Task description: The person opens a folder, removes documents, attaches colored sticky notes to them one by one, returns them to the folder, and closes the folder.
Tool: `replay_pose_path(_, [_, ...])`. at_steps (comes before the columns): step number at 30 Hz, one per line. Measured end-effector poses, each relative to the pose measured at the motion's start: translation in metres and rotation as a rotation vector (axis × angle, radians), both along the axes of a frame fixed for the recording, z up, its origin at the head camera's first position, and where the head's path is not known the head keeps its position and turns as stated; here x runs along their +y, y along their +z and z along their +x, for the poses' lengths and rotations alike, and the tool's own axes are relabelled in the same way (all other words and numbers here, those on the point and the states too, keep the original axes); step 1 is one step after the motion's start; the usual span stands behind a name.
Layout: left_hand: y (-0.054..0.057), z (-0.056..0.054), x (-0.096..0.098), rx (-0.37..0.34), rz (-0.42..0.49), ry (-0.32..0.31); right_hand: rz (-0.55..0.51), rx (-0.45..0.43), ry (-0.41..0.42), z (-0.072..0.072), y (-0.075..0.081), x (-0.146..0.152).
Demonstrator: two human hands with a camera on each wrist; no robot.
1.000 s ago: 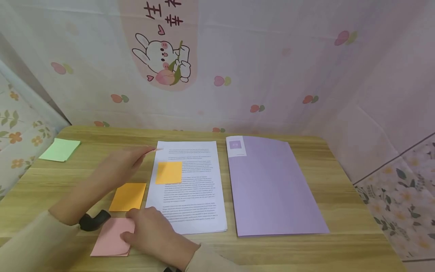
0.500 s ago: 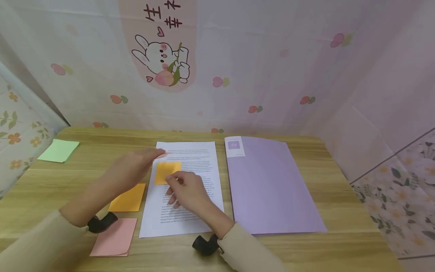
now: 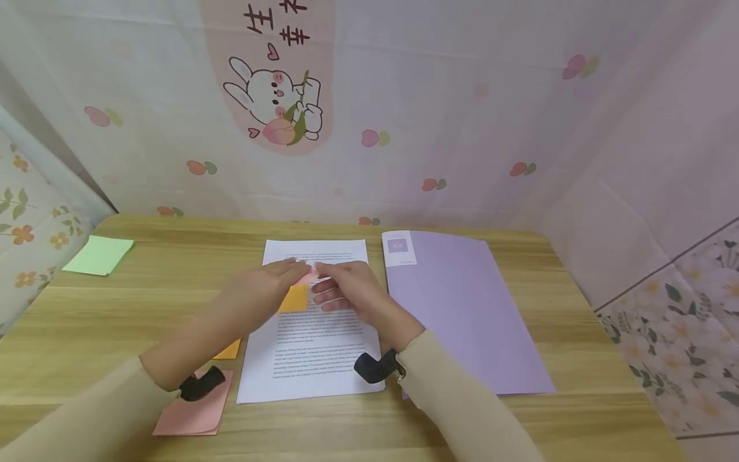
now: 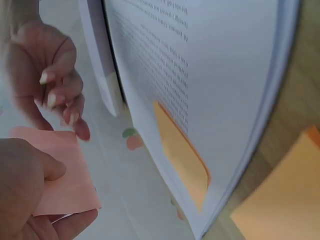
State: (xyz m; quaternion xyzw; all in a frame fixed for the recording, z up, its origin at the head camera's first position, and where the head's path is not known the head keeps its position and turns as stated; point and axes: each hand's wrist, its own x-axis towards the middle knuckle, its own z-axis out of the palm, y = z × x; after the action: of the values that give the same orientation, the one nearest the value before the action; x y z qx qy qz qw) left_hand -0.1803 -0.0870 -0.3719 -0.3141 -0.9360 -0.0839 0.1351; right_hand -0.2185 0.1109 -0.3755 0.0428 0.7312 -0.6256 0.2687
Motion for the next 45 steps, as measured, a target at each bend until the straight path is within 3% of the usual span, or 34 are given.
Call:
replay_pose_path(6, [-0.005,0.0,0.013,-0.022,-0.009,-0.044,0.012,0.021,-0.052,-0.006,-0.004,0.009])
replay_pose_path(10, [-0.003,-0.003,0.014,-0.088,0.028,-0.017,0.105,0.086,-0.028,-0.011,-0.005,0.017])
replay_pose_path(16, [0.002,-0.023,0.013,-0.355,0.188,0.154,0.247,0.16,0.064,-0.023,-0.003,0.033])
replay_pose_path(19, [-0.003,-0.039,0.014,-0.504,0.26,0.166,0.298,0.162,0.092,-0.028,-0.004,0.039])
replay_pose_path(22, [-0.009,-0.051,0.017,-0.589,0.294,0.138,0.331,0.164,0.117,-0.033,-0.006,0.044])
replay_pose_path(28, [-0.015,-0.065,0.024,-0.617,0.279,0.143,0.325,0.17,0.132,-0.039,-0.01,0.047])
replay_pose_path(34, [-0.016,-0.071,0.026,-0.645,0.215,0.183,0.361,0.208,0.149,-0.043,-0.017,0.042])
replay_pose_path(45, [-0.019,-0.081,0.023,-0.667,0.155,0.179,0.424,0.274,0.169,-0.046,-0.028,0.036])
